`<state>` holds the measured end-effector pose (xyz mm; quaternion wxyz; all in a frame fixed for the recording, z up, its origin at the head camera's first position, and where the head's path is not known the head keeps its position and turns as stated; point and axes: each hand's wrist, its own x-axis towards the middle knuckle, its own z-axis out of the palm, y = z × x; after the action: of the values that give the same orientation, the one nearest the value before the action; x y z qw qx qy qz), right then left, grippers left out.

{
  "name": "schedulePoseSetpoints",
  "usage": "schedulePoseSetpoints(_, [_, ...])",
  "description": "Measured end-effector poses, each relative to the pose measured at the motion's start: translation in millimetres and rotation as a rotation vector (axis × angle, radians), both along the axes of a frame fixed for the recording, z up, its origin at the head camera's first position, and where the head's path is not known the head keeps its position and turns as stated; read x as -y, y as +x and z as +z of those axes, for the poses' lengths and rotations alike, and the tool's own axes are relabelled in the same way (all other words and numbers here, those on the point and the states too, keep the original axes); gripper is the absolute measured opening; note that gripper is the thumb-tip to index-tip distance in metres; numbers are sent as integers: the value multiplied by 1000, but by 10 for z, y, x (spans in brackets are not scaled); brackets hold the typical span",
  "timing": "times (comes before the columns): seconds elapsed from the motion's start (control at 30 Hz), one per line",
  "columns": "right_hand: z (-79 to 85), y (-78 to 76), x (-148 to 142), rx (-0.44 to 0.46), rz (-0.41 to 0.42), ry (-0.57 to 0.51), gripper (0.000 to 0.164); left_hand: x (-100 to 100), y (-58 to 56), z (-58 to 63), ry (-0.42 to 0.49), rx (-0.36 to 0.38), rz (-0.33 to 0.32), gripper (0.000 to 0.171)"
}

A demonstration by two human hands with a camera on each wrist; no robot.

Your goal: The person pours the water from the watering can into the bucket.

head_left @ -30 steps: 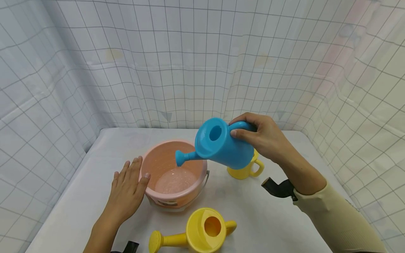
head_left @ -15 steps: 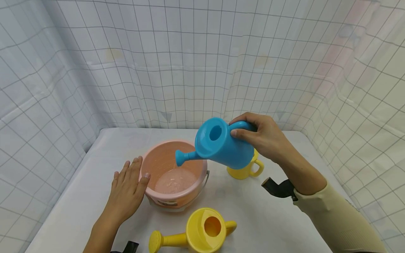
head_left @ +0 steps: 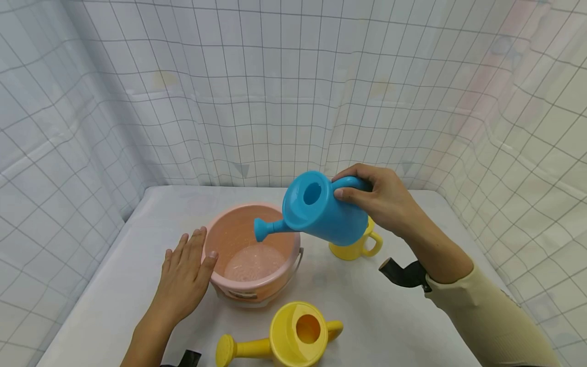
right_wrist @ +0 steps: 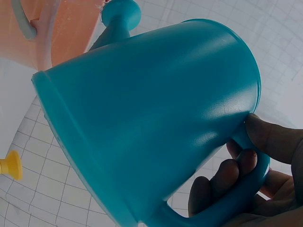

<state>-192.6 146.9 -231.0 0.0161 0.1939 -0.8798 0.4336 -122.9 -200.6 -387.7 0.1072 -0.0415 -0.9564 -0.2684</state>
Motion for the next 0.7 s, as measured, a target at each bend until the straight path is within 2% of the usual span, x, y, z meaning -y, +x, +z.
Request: schedulePoseSetpoints(0.7, [-12, -6, -6, -7, 4, 4, 27, -4, 4, 1, -2, -8, 5, 62])
